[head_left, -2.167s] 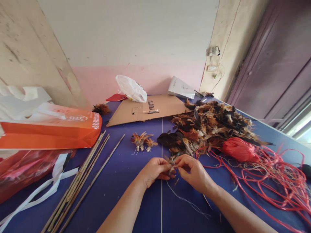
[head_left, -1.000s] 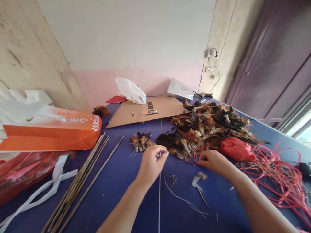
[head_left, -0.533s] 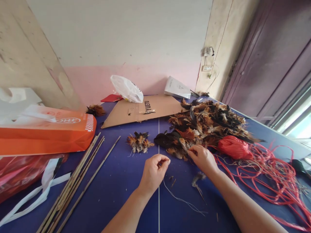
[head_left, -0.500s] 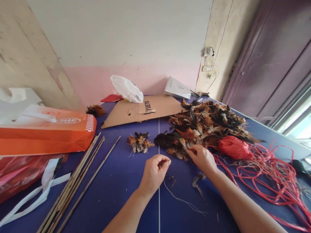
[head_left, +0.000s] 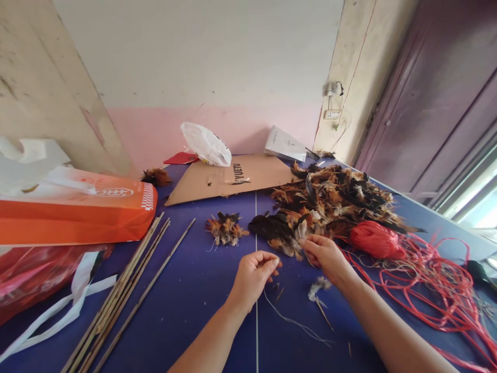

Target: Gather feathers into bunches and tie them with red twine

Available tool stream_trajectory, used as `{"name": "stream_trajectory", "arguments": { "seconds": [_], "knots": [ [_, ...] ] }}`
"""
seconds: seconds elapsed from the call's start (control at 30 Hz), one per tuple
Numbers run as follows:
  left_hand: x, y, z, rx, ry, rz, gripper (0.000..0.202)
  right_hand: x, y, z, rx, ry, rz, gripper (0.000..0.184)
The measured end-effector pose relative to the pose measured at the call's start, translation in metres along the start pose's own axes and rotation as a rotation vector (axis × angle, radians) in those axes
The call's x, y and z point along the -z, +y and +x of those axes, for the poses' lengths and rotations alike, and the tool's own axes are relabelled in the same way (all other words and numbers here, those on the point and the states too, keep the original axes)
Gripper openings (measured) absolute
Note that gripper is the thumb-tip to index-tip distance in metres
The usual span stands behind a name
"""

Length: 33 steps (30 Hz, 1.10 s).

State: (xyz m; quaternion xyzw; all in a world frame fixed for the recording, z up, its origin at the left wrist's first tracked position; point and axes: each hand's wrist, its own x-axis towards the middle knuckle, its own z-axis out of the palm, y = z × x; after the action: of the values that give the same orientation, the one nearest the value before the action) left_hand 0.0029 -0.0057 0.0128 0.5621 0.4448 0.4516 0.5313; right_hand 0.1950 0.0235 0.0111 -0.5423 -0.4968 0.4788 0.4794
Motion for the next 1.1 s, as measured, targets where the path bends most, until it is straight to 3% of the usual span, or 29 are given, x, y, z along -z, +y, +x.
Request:
{"name": "stream_trajectory", "arguments": {
  "seconds": [0.1,0.23,0.5,0.73,1.1],
  "knots": [
    [-0.002,-0.001,0.000,0.084,0.009,-0.143,0.020,-0.010,-0.003,-0.010,-0.049,-0.166,0.228,0.029],
    [-0.003,0.001,-0.001,0.149,0.035,-0.248,0.028,-0.023,-0.006,-0.021,-0.064,-0.250,0.246,0.029],
    [-0.004,-0.002,0.000,0.179,0.059,-0.394,0.021,-0.040,-0.010,-0.034,-0.048,-0.225,0.032,0.025],
    [0.001,0.000,0.001,0.290,-0.003,-0.500,0.019,-0.035,-0.003,-0.031,-0.109,-0.313,0.202,0.027],
    [0.000,-0.001,-0.001,0.173,-0.062,-0.291,0.014,-0.034,0.000,-0.030,-0.106,-0.290,0.130,0.032]
  ]
}}
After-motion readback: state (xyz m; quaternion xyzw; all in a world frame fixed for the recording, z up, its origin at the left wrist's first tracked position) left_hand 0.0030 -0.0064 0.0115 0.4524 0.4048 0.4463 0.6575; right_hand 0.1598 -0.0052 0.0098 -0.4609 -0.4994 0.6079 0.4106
